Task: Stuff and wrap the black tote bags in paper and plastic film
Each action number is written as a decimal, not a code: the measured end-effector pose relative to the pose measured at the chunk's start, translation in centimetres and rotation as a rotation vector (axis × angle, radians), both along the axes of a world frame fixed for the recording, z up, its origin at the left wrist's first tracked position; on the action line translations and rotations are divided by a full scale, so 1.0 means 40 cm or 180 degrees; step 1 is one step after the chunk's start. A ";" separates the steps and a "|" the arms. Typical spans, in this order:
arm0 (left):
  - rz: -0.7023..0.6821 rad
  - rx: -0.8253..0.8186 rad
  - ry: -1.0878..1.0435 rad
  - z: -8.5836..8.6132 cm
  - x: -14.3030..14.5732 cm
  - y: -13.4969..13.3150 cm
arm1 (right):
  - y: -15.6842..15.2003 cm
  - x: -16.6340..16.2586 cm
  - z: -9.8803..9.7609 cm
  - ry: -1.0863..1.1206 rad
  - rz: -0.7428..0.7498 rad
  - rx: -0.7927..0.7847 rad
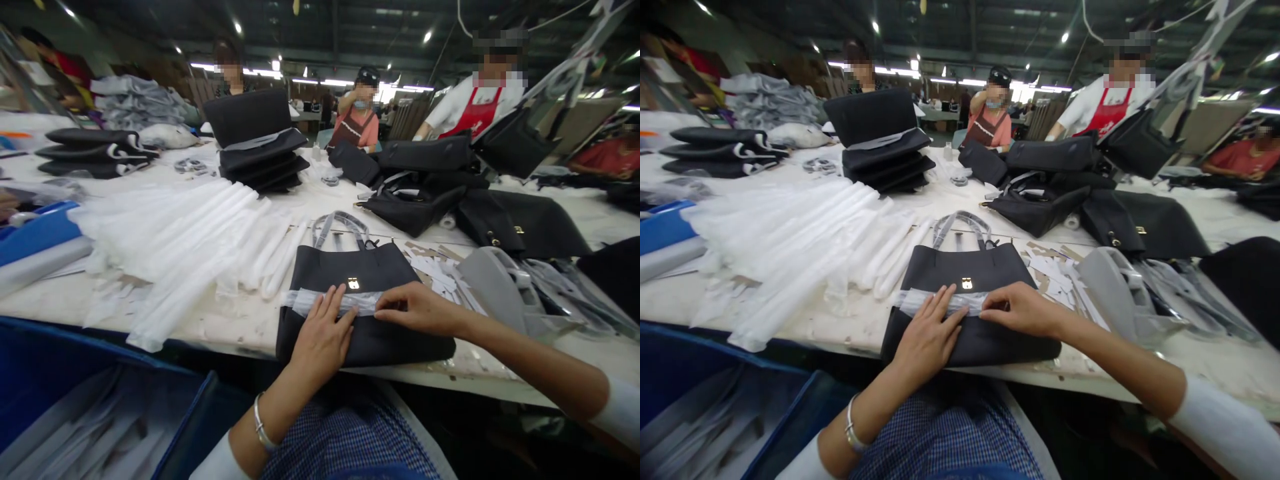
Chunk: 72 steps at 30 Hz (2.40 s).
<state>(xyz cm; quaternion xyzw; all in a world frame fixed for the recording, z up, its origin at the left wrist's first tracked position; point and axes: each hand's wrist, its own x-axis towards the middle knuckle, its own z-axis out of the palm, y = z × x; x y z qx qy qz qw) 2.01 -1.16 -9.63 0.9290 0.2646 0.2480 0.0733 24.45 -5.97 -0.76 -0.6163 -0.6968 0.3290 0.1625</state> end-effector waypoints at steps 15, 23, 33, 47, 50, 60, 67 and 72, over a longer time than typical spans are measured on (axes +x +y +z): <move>0.0007 -0.0087 0.0019 0.011 -0.001 0.000 | 0.066 -0.039 -0.029 -0.2320 -0.0155 0.0123; 0.0172 0.0123 0.0273 -0.004 0.016 -0.011 | 0.063 -0.052 -0.009 -0.2683 -0.0216 0.0129; 0.0125 0.0201 0.0171 -0.007 0.017 -0.009 | -0.026 0.130 0.047 -0.3010 -0.1066 0.0753; 0.0111 0.0257 0.0283 -0.007 0.011 -0.005 | -0.124 0.082 -0.137 -0.2360 -0.0403 0.1807; 0.0118 0.0209 0.0283 0.001 0.010 -0.005 | -0.101 0.075 -0.096 -0.2265 -0.0552 0.2023; -0.0121 -0.0407 0.0590 0.051 -0.026 0.013 | -0.061 0.041 -0.207 -0.1612 0.0169 0.1677; -0.0153 -0.1153 0.0483 0.185 -0.006 0.132 | -0.029 0.051 -0.124 -0.0982 -0.0079 0.1112; 0.0089 -0.0984 0.0186 0.219 0.107 0.321 | 0.043 0.083 -0.062 -0.0570 -0.0491 0.1402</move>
